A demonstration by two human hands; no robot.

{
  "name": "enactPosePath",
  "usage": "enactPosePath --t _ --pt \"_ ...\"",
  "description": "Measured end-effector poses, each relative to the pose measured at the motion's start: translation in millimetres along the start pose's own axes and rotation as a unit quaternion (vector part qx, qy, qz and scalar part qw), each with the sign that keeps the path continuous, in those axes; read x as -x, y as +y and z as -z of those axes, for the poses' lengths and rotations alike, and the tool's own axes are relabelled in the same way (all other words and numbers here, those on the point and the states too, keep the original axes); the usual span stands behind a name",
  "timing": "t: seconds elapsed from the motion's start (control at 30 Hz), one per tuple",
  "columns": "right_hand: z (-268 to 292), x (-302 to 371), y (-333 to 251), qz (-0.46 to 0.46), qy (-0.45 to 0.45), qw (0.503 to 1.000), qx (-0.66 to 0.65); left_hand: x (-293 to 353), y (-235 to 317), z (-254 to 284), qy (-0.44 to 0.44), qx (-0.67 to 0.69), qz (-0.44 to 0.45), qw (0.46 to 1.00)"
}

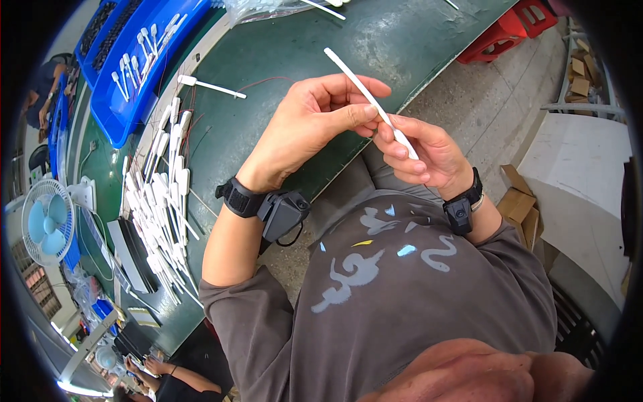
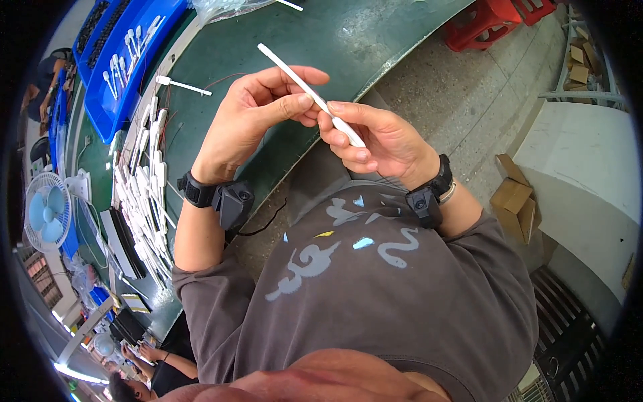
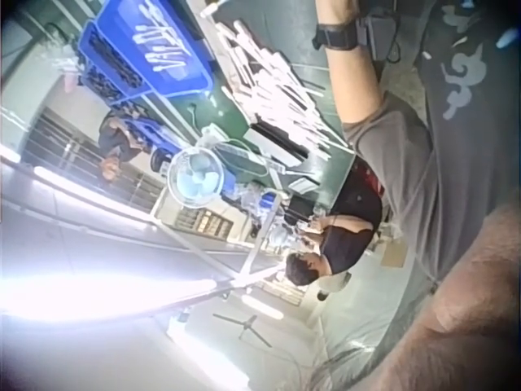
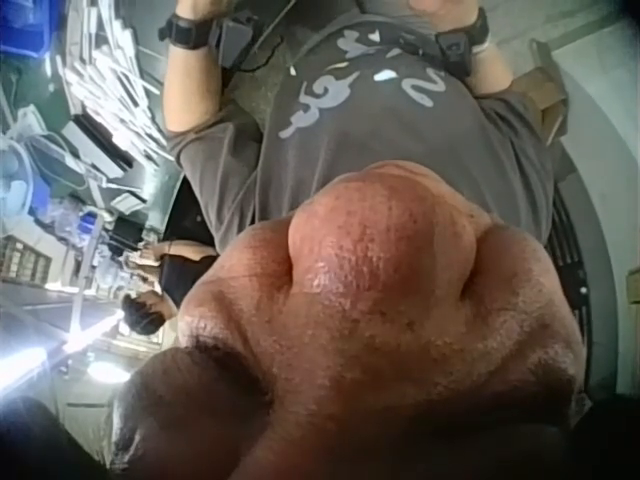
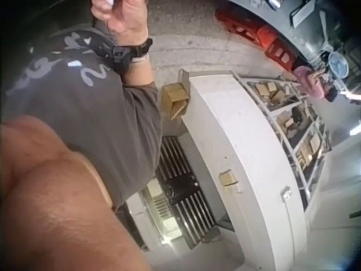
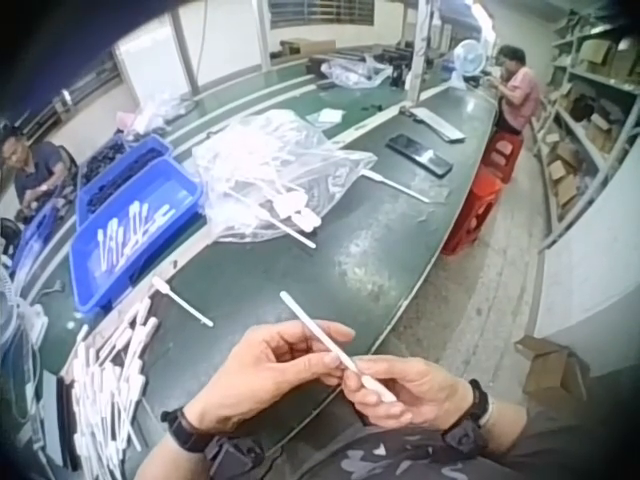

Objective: The person assembles antenna components by hand, inserting wires into white plastic housings and pressing the parts together. They pick up each housing and wire from the table, join them, and then place the completed units onto a growing pile of finished antennas.

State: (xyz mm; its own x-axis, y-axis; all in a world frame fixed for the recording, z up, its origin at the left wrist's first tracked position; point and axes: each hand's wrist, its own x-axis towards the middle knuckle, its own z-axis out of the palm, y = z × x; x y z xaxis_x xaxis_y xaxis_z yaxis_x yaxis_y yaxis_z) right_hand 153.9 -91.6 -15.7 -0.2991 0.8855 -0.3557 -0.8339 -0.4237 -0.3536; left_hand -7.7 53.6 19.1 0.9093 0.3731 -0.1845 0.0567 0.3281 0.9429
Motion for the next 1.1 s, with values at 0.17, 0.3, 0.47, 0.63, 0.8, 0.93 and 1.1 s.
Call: enactPosePath --t 0.17,0.3,0.47,0.63,0.8,0.93,1.1 --pt "7.7 -3.5 3.2 -0.031 -0.042 0.992 -0.111 -1.5 -2.7 4.3 -0.003 -0.009 0.004 1.000" --pt "11.0 -4.9 5.9 -0.059 -0.116 0.974 -0.187 -1.9 -8.0 6.5 0.005 -0.012 -0.006 1.000" --pt "-15.4 1.4 -0.3 0.013 -0.005 0.999 0.044 -2.9 -11.1 5.1 0.056 -0.050 -0.009 0.997" --pt "-25.4 -5.8 7.2 0.164 0.107 0.925 0.325 -5.4 -10.2 6.3 0.111 -0.091 0.023 0.989" --pt "-19.8 -7.6 4.6 0.124 0.070 0.956 0.255 -4.6 -12.6 1.4 0.119 -0.153 -0.029 0.981" --pt "-18.7 -4.7 3.4 0.084 0.062 0.984 0.147 -5.0 -13.6 -4.7 0.120 -0.045 -0.020 0.992" --pt "-7.2 -7.3 4.0 0.034 -0.010 0.999 0.014 -7.7 -22.0 -3.3 0.094 -0.005 -0.065 0.993"
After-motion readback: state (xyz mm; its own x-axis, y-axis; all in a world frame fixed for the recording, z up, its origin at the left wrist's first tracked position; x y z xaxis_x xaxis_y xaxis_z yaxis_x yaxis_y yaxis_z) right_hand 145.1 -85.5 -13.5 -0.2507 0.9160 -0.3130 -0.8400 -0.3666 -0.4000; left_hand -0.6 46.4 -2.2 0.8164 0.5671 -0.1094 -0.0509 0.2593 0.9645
